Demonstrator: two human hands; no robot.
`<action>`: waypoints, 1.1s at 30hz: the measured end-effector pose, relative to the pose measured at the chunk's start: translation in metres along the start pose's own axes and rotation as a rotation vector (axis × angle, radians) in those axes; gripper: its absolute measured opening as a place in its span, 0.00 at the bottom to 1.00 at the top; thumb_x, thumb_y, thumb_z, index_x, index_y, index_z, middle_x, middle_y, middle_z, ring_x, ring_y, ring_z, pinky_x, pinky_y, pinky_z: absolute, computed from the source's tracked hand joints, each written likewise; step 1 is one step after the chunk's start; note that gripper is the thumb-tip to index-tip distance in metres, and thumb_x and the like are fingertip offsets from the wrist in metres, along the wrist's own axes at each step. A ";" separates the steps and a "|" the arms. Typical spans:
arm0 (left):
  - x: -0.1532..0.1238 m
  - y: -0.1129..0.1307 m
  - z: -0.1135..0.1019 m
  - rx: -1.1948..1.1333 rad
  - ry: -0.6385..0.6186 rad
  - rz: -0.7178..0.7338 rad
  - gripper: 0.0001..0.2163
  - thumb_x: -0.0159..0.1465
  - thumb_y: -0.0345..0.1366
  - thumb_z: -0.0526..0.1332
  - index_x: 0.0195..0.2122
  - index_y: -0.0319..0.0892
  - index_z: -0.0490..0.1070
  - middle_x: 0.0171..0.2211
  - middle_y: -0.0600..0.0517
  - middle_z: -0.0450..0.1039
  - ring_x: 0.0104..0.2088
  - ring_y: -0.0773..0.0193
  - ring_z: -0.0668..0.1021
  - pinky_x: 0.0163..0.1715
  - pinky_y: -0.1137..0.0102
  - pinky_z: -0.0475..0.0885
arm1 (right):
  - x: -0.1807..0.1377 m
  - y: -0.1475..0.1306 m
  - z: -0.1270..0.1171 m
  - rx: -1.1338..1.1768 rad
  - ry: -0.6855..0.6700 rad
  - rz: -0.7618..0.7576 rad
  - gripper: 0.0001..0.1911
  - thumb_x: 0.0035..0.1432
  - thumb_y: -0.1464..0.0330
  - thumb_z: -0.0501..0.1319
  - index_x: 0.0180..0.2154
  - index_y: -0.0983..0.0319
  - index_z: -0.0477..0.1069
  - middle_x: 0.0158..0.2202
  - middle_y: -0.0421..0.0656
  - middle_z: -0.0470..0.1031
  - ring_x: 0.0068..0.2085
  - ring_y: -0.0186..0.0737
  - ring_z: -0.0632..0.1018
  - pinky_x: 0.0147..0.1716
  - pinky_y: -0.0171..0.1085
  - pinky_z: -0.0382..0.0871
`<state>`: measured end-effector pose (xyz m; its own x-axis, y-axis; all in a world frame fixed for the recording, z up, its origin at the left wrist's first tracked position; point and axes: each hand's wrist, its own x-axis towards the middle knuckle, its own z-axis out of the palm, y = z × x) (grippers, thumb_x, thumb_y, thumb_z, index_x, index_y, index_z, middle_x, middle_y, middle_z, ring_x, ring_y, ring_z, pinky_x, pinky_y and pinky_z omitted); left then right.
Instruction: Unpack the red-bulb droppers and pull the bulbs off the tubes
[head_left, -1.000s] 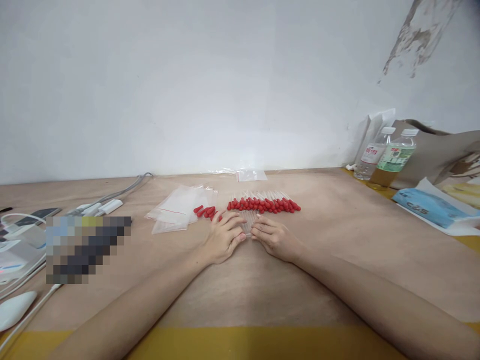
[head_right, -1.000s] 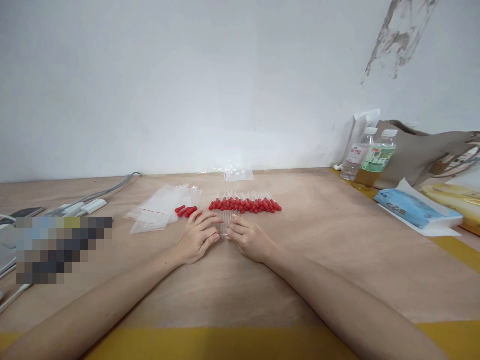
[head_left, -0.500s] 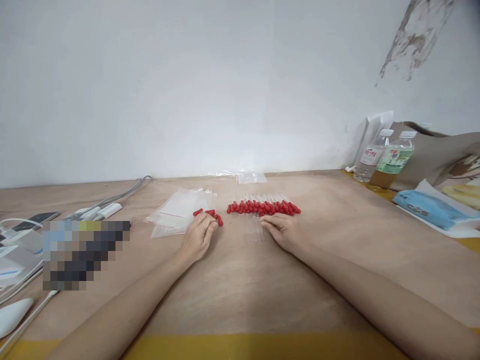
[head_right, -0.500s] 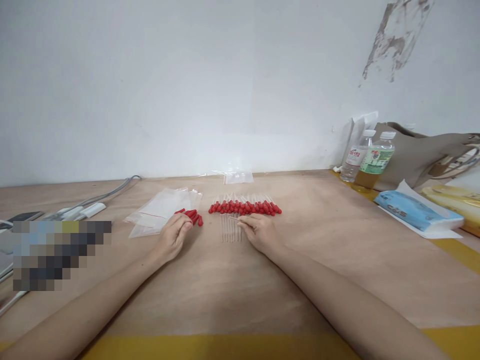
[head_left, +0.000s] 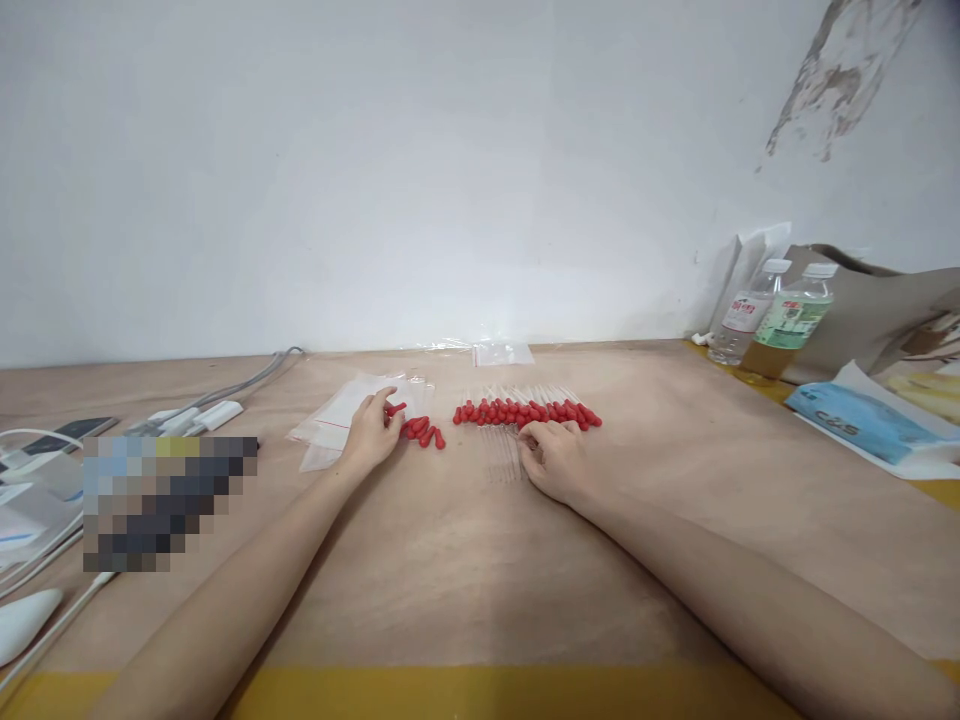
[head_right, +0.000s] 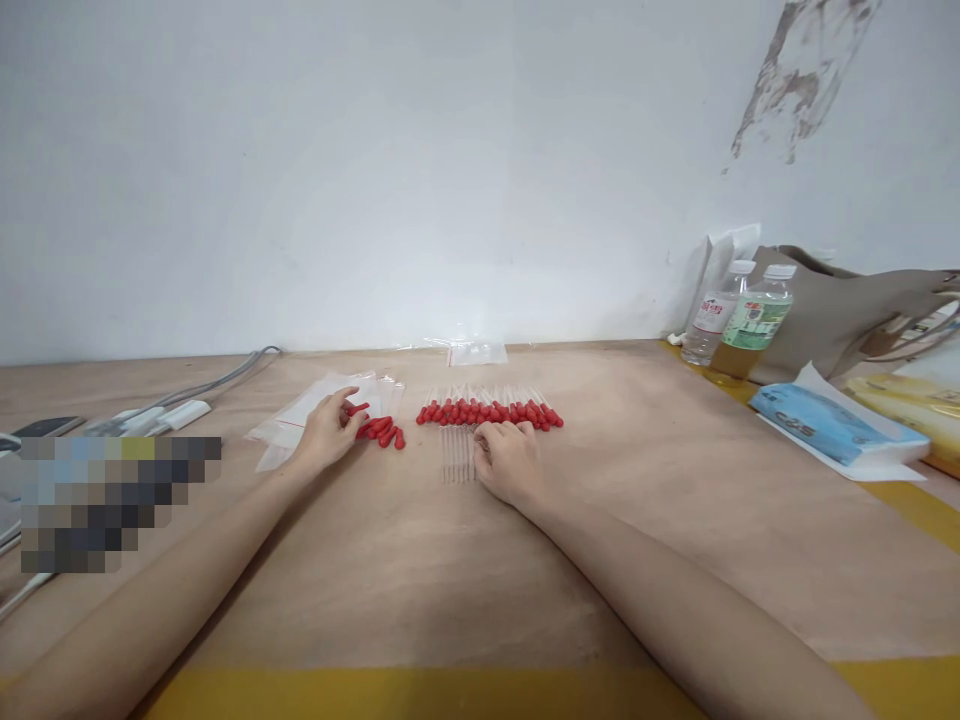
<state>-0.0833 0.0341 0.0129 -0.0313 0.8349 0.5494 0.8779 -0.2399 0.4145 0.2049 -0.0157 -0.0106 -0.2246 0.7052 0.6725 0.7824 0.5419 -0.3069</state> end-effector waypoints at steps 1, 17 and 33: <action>0.000 -0.001 0.002 0.003 -0.022 0.008 0.19 0.56 0.37 0.54 0.50 0.39 0.62 0.33 0.50 0.66 0.27 0.65 0.71 0.36 0.67 0.69 | 0.000 0.000 0.000 -0.013 0.003 -0.012 0.06 0.53 0.72 0.53 0.29 0.62 0.67 0.25 0.38 0.72 0.29 0.34 0.71 0.36 0.37 0.53; -0.002 0.074 0.013 0.170 -0.115 0.396 0.10 0.56 0.36 0.55 0.37 0.43 0.70 0.36 0.48 0.70 0.40 0.55 0.69 0.41 0.60 0.63 | 0.001 -0.002 -0.009 0.139 -0.045 0.021 0.15 0.55 0.58 0.54 0.38 0.61 0.70 0.33 0.44 0.73 0.36 0.40 0.72 0.37 0.41 0.59; 0.027 0.092 0.054 -0.036 -0.144 0.031 0.09 0.53 0.29 0.55 0.35 0.40 0.68 0.27 0.51 0.71 0.27 0.63 0.74 0.31 0.68 0.68 | 0.006 0.009 -0.001 0.315 0.032 0.107 0.09 0.55 0.66 0.53 0.33 0.62 0.69 0.30 0.43 0.73 0.32 0.38 0.73 0.33 0.38 0.67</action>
<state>0.0221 0.0613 0.0267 0.0669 0.8884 0.4542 0.8593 -0.2826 0.4262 0.2115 -0.0072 -0.0087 -0.1283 0.7535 0.6448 0.5818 0.5837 -0.5664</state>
